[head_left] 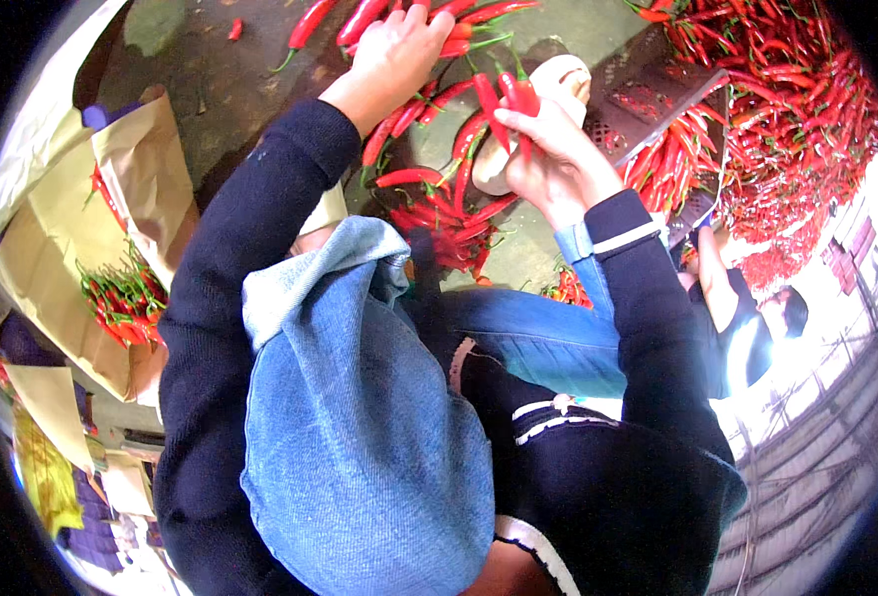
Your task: The person sits on the floor and sorts red chili peppers from a large pile into cardboard boxes lined with paper. They pick up handfuls of peppers, inspect them, and place them into the boxes. The person also uses a digital scale to weigh a box of peppers.
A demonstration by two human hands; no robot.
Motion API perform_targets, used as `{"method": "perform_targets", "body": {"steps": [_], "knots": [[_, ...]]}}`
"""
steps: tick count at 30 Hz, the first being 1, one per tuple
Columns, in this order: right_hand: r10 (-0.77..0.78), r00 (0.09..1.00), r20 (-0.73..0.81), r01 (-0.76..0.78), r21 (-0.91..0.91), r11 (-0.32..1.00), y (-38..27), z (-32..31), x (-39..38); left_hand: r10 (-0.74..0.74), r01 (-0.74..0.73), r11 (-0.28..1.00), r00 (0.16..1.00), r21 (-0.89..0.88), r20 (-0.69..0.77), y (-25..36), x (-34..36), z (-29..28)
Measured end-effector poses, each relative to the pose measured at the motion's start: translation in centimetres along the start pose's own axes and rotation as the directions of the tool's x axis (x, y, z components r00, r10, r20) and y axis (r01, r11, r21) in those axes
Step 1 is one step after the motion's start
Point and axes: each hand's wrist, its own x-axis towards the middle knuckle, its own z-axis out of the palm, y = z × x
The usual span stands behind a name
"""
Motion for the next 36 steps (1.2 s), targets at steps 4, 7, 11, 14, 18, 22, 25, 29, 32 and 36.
{"method": "perform_targets", "body": {"steps": [4,7,11,14,18,22,25,29,32,36], "knots": [[0.227,0.974,-0.009,-0.226,0.038,0.973,-0.5,0.7,-2.7,0.107,-0.087,0.971,0.991,0.225,-0.077,0.1,0.3,1.0],[0.22,0.975,0.018,-0.219,-0.035,0.975,3.2,-0.4,-2.7,0.069,-0.093,0.954,0.993,0.286,0.093,0.1,1.2,-0.3],[0.131,0.991,0.006,-0.125,-0.269,0.955,4.7,-0.4,-2.7,-0.166,0.249,0.864,0.961,-0.437,0.221,0.6,1.3,-6.1],[-0.012,0.995,-0.102,0.007,-0.054,0.999,1.2,3.8,-1.7,-0.087,0.241,0.386,0.97,-0.89,0.225,-1.6,-1.3,-5.3],[-0.418,0.899,0.128,0.436,-0.175,0.883,-1.2,9.8,4.0,-0.116,0.272,-0.039,0.954,-0.961,0.275,-0.1,-3.4,-6.6],[-0.115,0.908,0.404,0.408,-0.787,0.463,-4.3,13.3,4.4,-0.317,0.416,-0.042,0.857,-0.908,0.407,-2.8,-6.1,-5.4],[-0.266,0.854,0.446,0.511,-0.814,0.275,-4.2,15.0,2.8,-0.35,0.359,-0.19,0.845,-0.914,0.405,-3.0,-7.4,-6.5],[-0.053,0.928,0.37,0.349,-0.807,0.476,-3.4,16.1,0.0,-0.546,0.255,-0.155,0.783,-0.954,0.298,-4.5,-9.6,-5.1],[-0.285,0.91,0.301,0.415,-0.644,0.643,-0.3,12.5,2.7,-0.602,0.28,-0.104,0.746,-0.954,0.284,-4.9,-9.7,-6.0],[-0.372,0.835,-0.405,0.027,-0.645,0.764,-2.9,4.7,6.7,-0.678,0.346,0.289,0.732,-0.893,0.064,-8.9,-7.3,-7.8]]}}
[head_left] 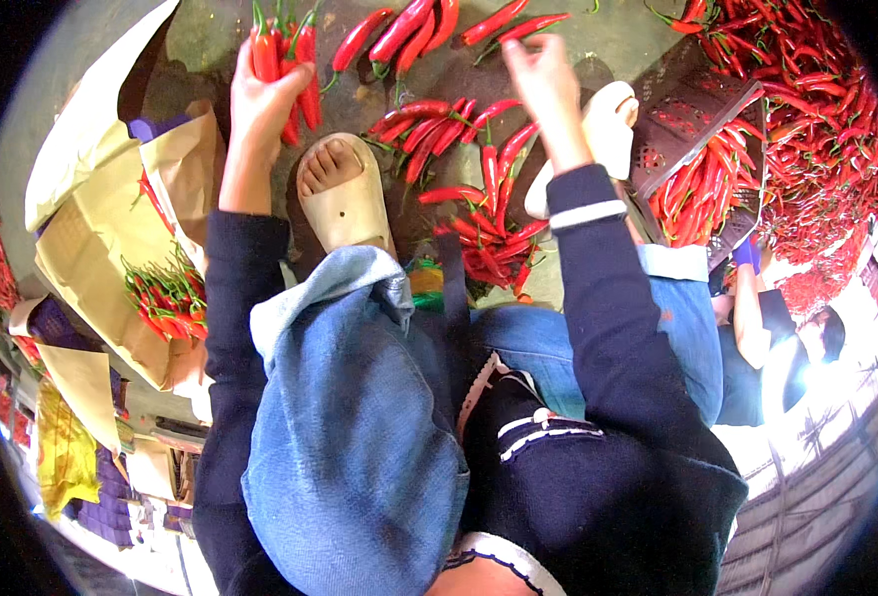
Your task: The person sits on the floor and sorts red chili peppers from a large pile into cardboard boxes lined with paper. They pick up handfuls of peppers, inspect them, and place them into the boxes. The person also uses a digital scale to weigh a box of peppers.
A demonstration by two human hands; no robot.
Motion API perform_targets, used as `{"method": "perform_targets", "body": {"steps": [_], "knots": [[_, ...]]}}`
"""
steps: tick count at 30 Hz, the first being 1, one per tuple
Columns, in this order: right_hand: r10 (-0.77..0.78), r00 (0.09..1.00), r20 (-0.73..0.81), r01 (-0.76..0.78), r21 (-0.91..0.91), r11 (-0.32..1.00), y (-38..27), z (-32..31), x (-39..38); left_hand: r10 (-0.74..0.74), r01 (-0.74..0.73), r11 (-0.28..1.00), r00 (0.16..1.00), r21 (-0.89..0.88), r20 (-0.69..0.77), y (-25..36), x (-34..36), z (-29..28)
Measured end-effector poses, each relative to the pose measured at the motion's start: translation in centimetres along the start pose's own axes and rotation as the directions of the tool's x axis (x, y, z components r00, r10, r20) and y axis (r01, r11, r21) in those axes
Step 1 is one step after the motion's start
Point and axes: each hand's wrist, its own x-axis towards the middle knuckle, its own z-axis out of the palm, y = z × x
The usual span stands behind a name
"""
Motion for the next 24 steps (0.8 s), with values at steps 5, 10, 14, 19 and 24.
{"method": "perform_targets", "body": {"steps": [5,10,14,19,24], "knots": [[-0.182,0.938,-0.295,0.149,-0.133,0.98,-1.4,0.7,5.9,0.064,-0.07,0.923,0.998,0.379,0.029,-0.9,5.6,1.0],[-0.749,0.657,-0.084,0.723,-0.209,0.658,-8.5,2.4,6.1,0.083,-0.136,0.799,0.99,0.586,0.116,1.7,4.6,4.7],[-0.899,0.401,0.175,0.901,-0.253,0.352,-8.0,2.9,5.3,0.155,-0.172,0.905,0.985,0.389,0.075,-1.4,4.6,3.3],[-0.814,0.345,0.467,0.912,-0.373,0.172,-4.5,3.2,3.8,0.071,-0.083,0.956,0.996,0.283,0.053,-2.2,3.5,2.4],[-0.69,0.448,0.568,0.806,0.077,0.587,-4.3,0.4,2.9,0.086,-0.1,0.951,0.994,0.293,0.062,-2.4,3.2,2.6]]}}
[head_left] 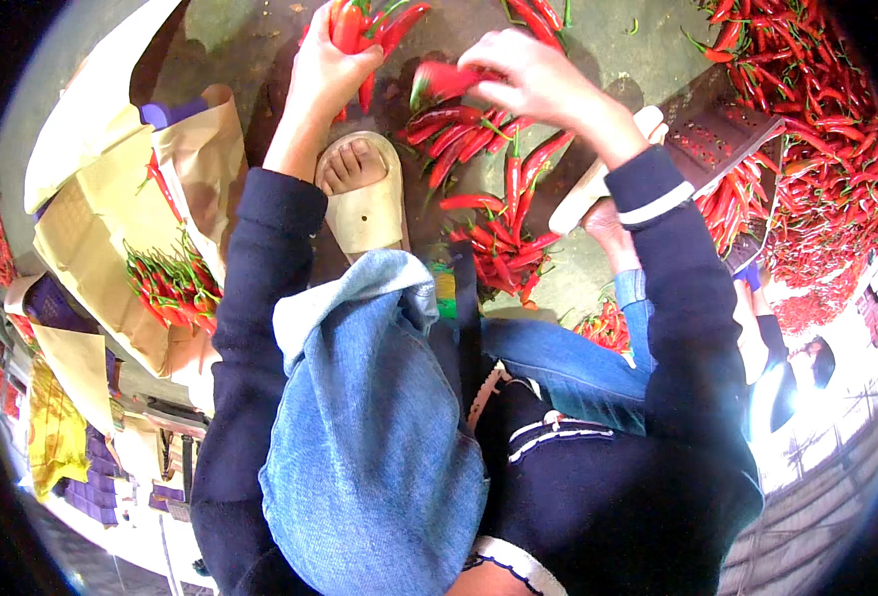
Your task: The person sits on the floor and sorts red chili peppers from a large pile into cardboard boxes lined with paper. They pick up handfuls of peppers, inspect them, and place them into the boxes. The person also uses a digital scale to weigh a box of peppers.
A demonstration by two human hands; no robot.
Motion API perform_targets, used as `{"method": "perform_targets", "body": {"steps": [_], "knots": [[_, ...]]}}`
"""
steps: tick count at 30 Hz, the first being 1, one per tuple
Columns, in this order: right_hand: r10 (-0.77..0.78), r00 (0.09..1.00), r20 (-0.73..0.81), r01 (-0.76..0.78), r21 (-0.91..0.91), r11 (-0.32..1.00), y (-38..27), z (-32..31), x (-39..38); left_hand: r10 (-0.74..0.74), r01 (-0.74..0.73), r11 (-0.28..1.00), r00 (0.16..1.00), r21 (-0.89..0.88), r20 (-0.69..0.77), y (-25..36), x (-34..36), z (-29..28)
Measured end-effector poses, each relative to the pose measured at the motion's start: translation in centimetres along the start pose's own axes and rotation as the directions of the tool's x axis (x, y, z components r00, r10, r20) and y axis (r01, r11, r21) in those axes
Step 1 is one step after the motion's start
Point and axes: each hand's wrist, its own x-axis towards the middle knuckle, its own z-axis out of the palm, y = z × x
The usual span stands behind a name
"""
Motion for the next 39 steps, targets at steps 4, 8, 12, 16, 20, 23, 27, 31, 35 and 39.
{"method": "perform_targets", "body": {"steps": [4,8,12,16,20,23,27,31,35,39], "knots": [[0.512,0.843,-0.163,-0.443,0.329,0.834,0.6,-6.1,1.0,0.037,-0.036,0.999,0.999,-0.027,0.036,-0.2,0.7,0.1],[0.361,0.869,-0.338,-0.491,-0.495,0.717,3.8,-6.3,2.1,-0.033,0.025,0.998,0.988,0.059,0.149,0.8,0.6,0.9],[0.074,0.988,-0.136,-0.139,-0.566,0.812,6.1,-0.1,0.2,-0.055,-0.073,0.935,0.937,0.347,0.345,2.3,-2.5,4.6],[0.461,0.883,-0.091,-0.47,-0.163,0.867,-1.6,3.8,-7.0,-0.055,-0.296,0.868,0.741,0.399,0.669,1.9,-9.4,8.6],[0.436,0.894,0.106,-0.382,-0.33,0.863,-3.6,11.9,-16.8,-0.235,-0.466,0.804,0.322,0.369,0.917,-0.3,-14.7,10.5],[0.461,0.877,0.136,-0.424,-0.229,0.876,-5.9,15.4,-18.0,-0.241,-0.455,0.847,0.135,0.276,0.961,0.5,-15.5,8.7],[0.693,0.682,0.233,-0.731,0.249,0.635,-7.6,17.7,-22.0,-0.103,-0.454,0.865,0.255,0.213,0.961,0.3,-17.5,7.5],[0.74,0.555,0.38,-0.562,-0.484,0.671,-6.7,18.4,-22.7,0.096,-0.278,0.96,0.427,0.03,0.899,3.5,-14.5,5.9],[0.572,0.687,0.448,-0.277,-0.566,0.776,-5.7,16.9,-23.2,0.247,0.062,0.713,0.91,-0.699,0.333,4.8,-13.1,-0.3],[0.592,0.671,0.447,-0.279,-0.588,0.759,-7.1,13.0,-19.8,0.057,-0.181,0.662,0.98,-0.728,-0.191,4.9,-14.7,-11.9]]}}
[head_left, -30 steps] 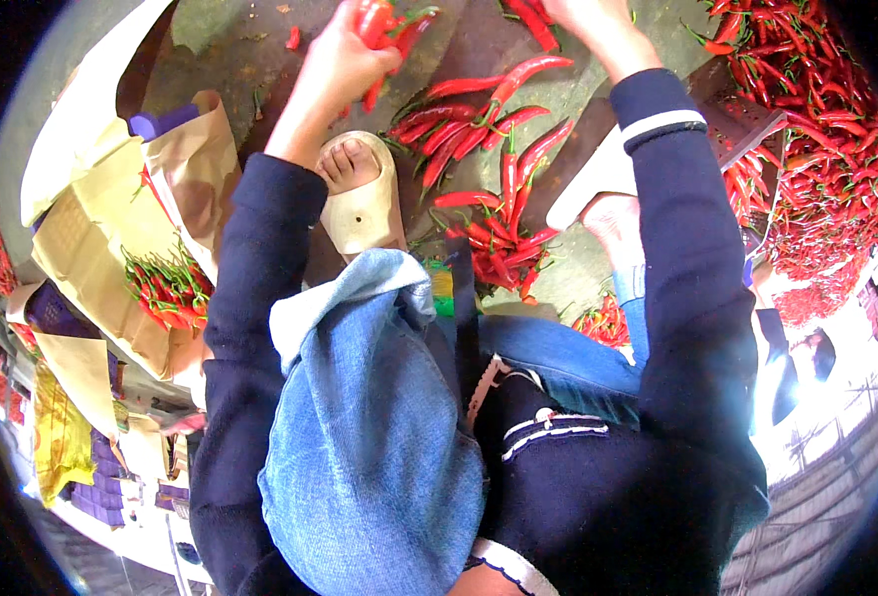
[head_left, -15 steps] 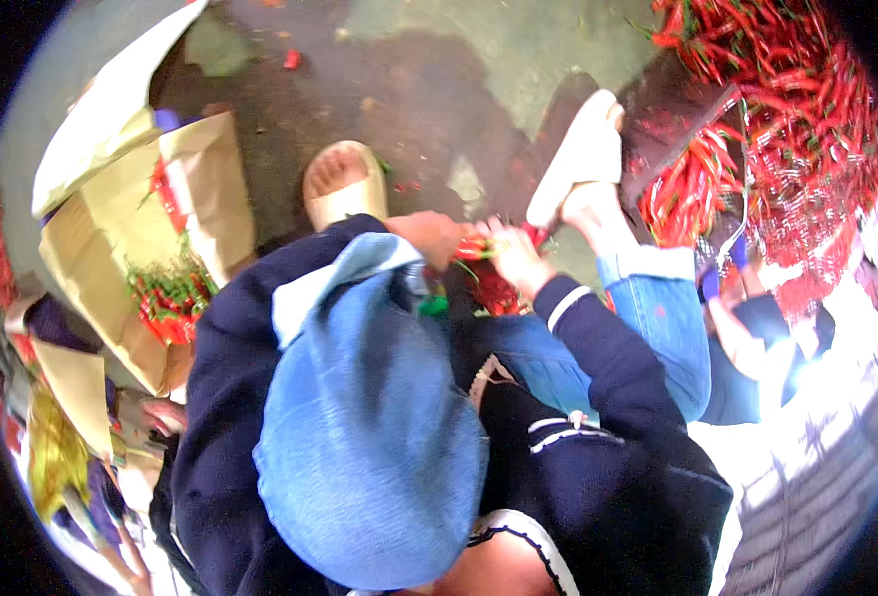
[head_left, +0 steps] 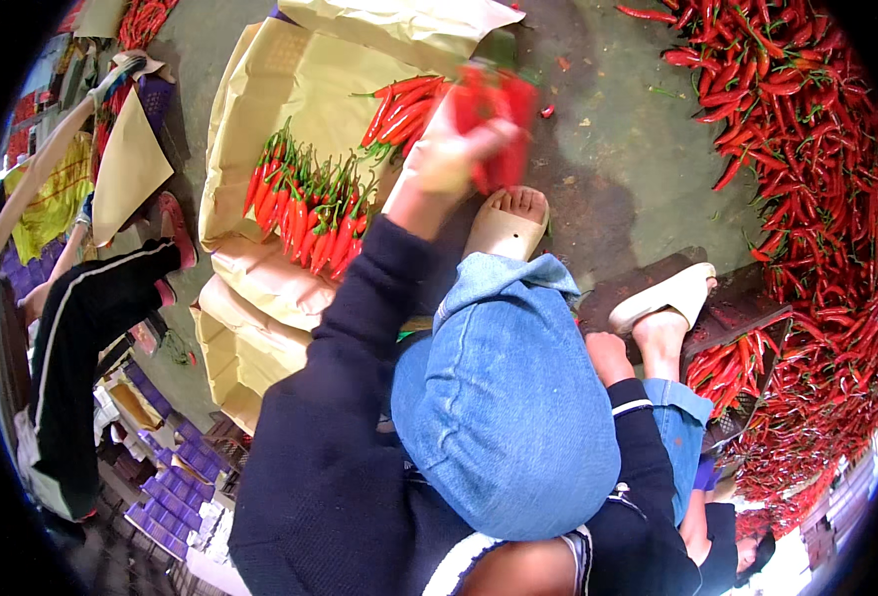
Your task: The person sits on the floor and sorts red chili peppers from a large pile into cardboard boxes lined with paper. They pick up handfuls of peppers, inspect them, and place them into the boxes. The person also uses a digital scale to weigh a box of peppers.
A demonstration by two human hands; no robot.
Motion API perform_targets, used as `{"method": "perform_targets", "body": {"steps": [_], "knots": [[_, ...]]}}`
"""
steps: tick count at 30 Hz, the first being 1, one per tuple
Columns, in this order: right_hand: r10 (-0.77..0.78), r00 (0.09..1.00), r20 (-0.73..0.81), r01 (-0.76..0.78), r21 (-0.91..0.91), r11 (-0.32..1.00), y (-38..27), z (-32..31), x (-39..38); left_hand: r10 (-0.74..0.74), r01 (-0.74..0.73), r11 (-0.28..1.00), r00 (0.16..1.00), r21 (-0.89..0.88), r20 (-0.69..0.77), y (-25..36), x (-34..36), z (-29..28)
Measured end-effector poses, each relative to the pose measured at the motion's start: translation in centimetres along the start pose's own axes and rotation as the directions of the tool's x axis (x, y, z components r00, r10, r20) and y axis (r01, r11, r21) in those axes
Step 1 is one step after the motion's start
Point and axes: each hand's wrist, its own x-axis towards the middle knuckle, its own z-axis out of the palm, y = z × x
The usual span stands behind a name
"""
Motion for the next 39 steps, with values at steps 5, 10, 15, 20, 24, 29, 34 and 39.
{"method": "perform_targets", "body": {"steps": [5,10,15,20,24,29,34,39], "knots": [[0.128,0.953,-0.274,-0.045,0.291,0.956,-0.9,-6.9,1.6,0.259,-0.342,0.938,0.804,-0.06,-0.536,0.4,1.4,-9.0],[-0.08,0.741,-0.667,0.372,0.308,0.876,-5.9,-16.6,3.4,0.158,-0.44,0.897,0.415,-0.046,-0.896,-5.6,2.8,-20.0],[-0.407,0.392,-0.825,0.704,-0.016,0.71,-19.0,-29.3,7.6,0.291,-0.325,0.931,0.379,0.167,-0.879,-4.4,1.1,-16.8],[-0.569,0.666,-0.482,0.473,-0.318,0.822,-26.8,-34.5,18.1,0.104,-0.189,0.981,0.363,0.036,-0.926,-6.5,2.4,-17.3],[-0.568,0.659,-0.494,0.305,-0.515,0.801,-29.6,-33.4,23.0,0.089,-0.089,0.995,0.473,0.054,-0.876,-5.2,2.0,-17.4],[-0.609,0.597,-0.523,0.447,-0.413,0.793,-29.8,-36.5,19.8,0.146,-0.183,0.982,0.544,0.053,-0.826,-4.9,2.8,-16.6],[-0.617,0.54,-0.572,0.47,-0.403,0.785,-30.1,-37.5,18.8,0.08,-0.151,0.988,0.657,-0.027,-0.749,-5.4,2.6,-17.7],[-0.601,0.467,-0.649,0.477,-0.388,0.789,-28.9,-37.9,16.1,-0.125,-0.201,0.917,0.675,-0.344,-0.727,-3.1,3.4,-16.9]]}}
